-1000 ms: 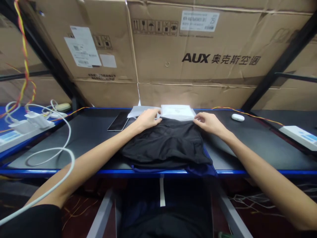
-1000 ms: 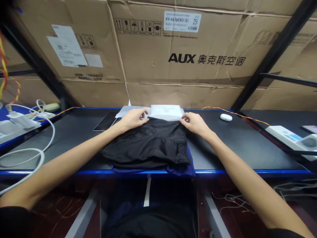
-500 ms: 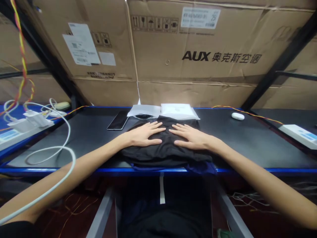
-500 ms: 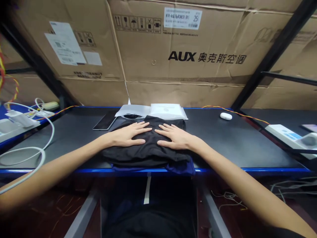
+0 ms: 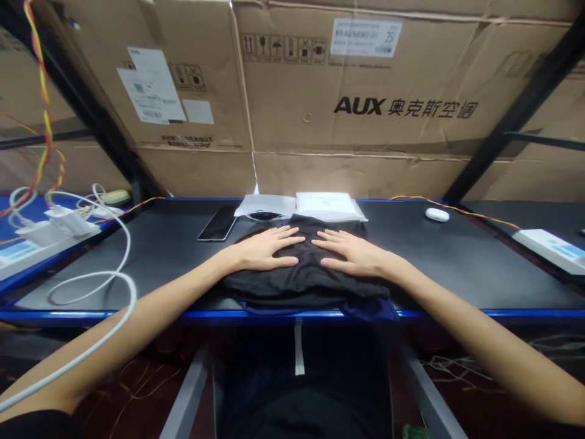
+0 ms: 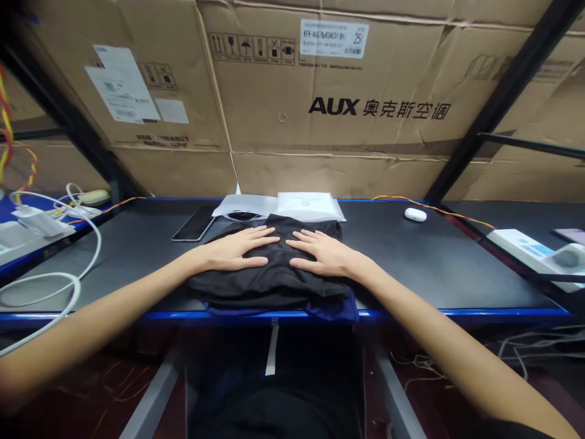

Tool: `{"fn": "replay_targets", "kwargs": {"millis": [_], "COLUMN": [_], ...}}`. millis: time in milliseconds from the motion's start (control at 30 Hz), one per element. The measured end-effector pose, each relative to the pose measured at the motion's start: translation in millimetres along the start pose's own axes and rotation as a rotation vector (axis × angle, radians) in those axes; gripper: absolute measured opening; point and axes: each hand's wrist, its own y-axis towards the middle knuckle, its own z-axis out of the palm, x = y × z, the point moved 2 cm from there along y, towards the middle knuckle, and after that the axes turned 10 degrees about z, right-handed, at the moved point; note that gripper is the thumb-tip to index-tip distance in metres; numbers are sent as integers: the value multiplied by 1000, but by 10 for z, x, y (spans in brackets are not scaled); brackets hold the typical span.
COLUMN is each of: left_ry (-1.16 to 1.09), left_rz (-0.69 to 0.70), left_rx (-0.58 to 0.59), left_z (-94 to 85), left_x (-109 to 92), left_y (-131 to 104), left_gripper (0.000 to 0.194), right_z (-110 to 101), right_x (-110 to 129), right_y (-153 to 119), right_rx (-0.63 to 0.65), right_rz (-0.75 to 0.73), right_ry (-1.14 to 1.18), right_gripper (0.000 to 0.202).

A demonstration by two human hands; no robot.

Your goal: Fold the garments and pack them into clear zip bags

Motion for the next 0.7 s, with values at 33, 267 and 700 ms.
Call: {"fn": "replay_targets", "kwargs": {"millis": [33, 267, 700], "left_ry": [3, 247, 451], "left_rz": [2, -212, -360], "left_rx": [-15, -330, -34], "left_z": [-17, -191, -334], "left_x": [0, 357, 887], "left_y": [9, 149, 461], "left_gripper": [66, 40, 61], "right_z": [-1, 16, 8], "right_x": [0, -26, -30], "right_y": [1, 18, 8], "right_rx": [1, -41, -59], "right_rz": [1, -16, -13], "right_ry": [-4, 21, 38], "right_gripper": [72, 69, 66]}}
